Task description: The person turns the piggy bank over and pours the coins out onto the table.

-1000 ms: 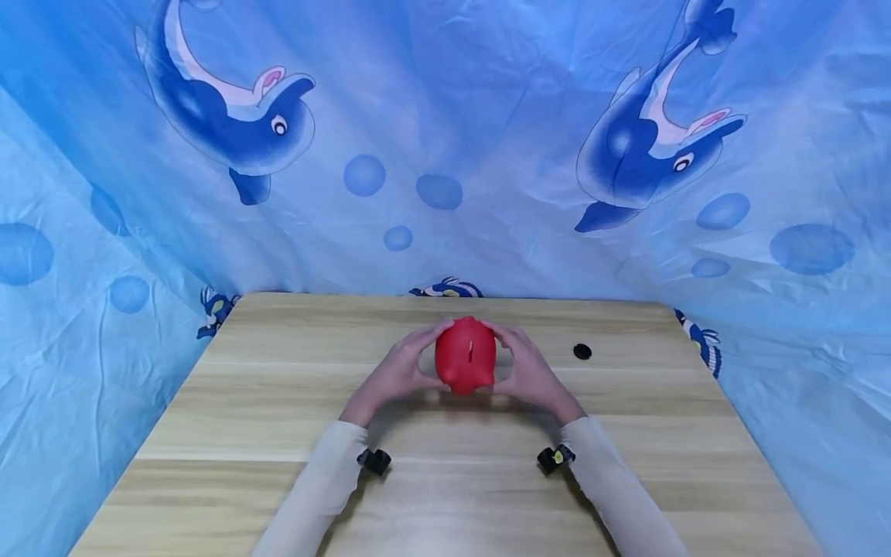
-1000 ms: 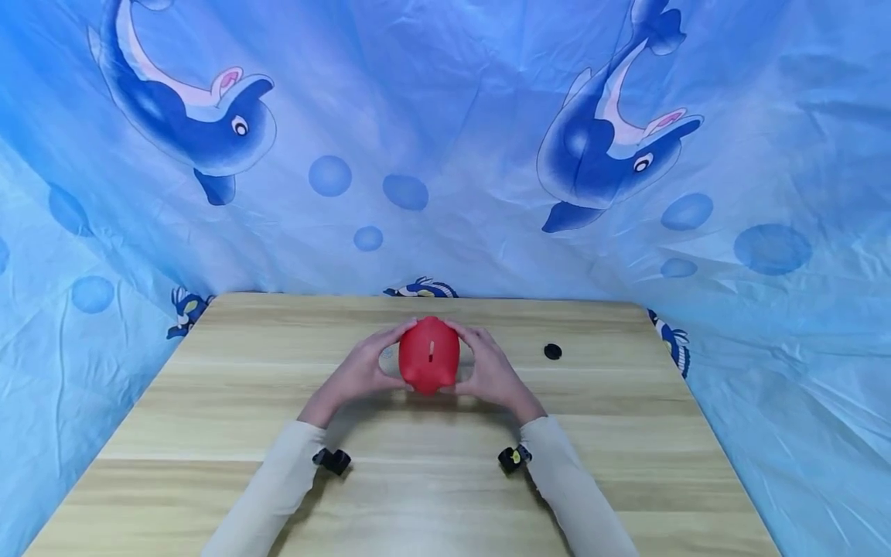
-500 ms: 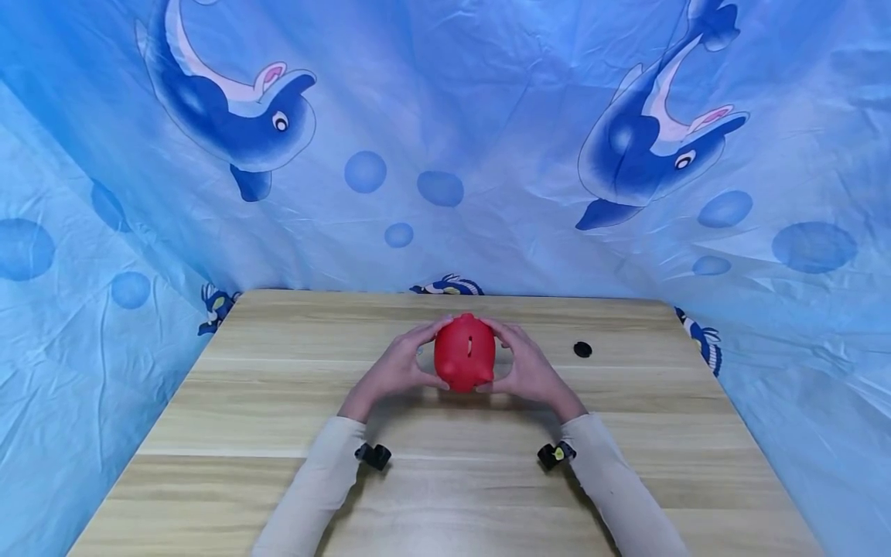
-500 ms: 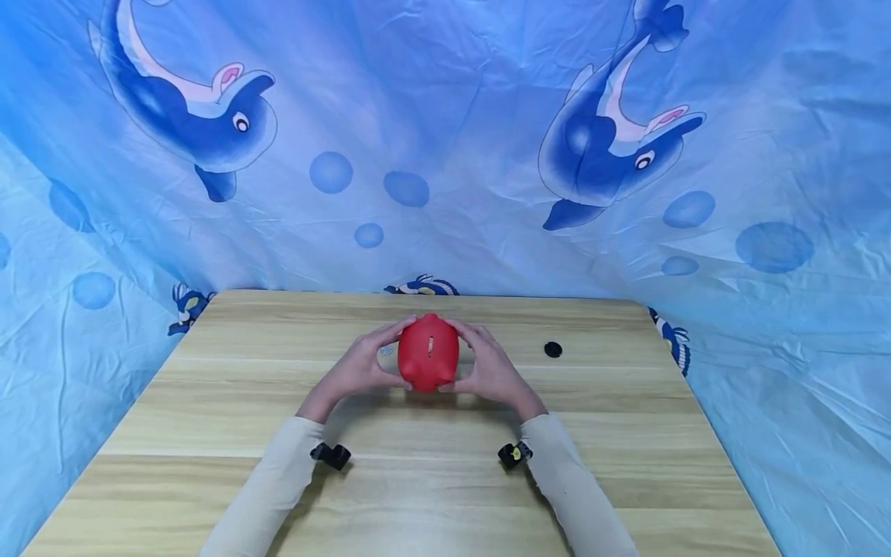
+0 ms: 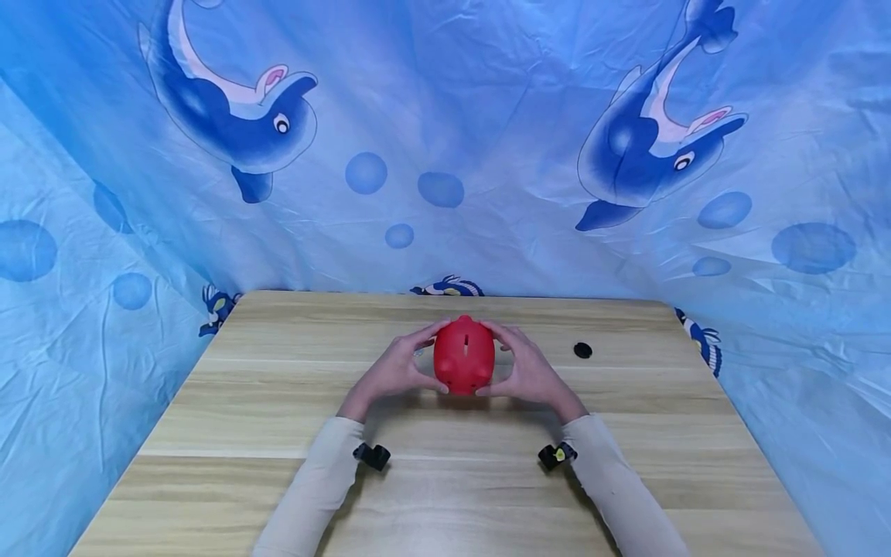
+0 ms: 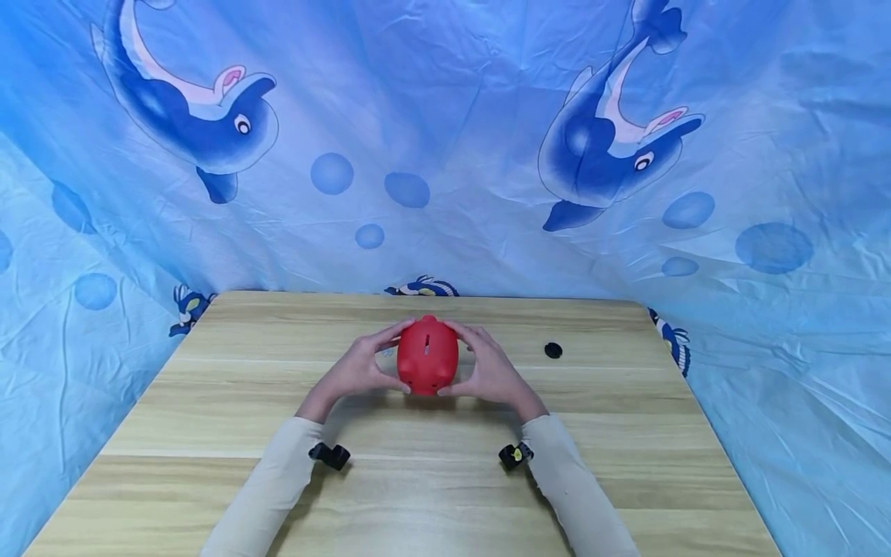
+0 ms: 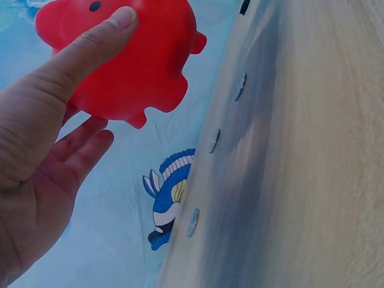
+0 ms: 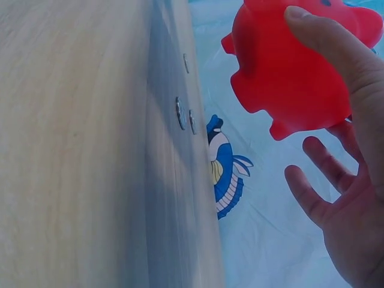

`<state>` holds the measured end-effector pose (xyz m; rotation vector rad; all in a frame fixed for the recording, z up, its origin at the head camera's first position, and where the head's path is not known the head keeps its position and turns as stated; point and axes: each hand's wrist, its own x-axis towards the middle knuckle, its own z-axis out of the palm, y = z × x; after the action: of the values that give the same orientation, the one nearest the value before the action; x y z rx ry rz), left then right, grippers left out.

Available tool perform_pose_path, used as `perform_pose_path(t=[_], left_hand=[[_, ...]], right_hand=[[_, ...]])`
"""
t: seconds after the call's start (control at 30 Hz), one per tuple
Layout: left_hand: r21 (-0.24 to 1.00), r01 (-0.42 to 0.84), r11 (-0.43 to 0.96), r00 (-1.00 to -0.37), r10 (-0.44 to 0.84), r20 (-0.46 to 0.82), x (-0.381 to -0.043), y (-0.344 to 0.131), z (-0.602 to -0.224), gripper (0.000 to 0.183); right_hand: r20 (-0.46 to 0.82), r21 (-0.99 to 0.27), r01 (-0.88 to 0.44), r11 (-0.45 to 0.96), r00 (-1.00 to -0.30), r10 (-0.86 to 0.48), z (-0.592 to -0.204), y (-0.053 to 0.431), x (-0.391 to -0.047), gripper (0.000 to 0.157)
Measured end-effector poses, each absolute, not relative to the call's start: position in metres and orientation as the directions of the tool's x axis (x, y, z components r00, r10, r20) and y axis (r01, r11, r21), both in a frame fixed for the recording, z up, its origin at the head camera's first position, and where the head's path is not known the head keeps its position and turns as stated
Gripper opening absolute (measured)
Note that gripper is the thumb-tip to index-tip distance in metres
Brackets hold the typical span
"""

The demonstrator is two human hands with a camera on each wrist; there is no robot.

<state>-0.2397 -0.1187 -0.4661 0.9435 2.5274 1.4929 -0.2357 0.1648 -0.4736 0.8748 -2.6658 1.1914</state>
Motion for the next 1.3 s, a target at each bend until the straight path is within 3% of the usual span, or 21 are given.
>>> perform_pose_path(t=[0.47, 1.07, 1.3], left_hand=[[0.856, 0.409, 0.316, -0.83, 0.518, 0.205, -0.237, -0.1207, -0.462, 0.1], [0.878, 0.338, 0.339, -0.877, 0.453, 0.163, -0.2359, -0.1144, -0.4632, 0.073], [0.886, 0.301, 0.352, -0.891, 0.436, 0.13, -0.2325, -0.112, -0.4588, 0.07]], right_hand=[[0.302, -0.686, -0.534, 0.494, -0.827, -0.475, -0.4744, 0.1653, -0.2349, 0.105], [0.237, -0.799, -0.437, 0.413, -0.86, -0.451, -0.4724, 0.1663, -0.2364, 0.073], [0.208, -0.818, -0.398, 0.415, -0.877, -0.433, -0.4696, 0.1663, -0.2343, 0.071]])
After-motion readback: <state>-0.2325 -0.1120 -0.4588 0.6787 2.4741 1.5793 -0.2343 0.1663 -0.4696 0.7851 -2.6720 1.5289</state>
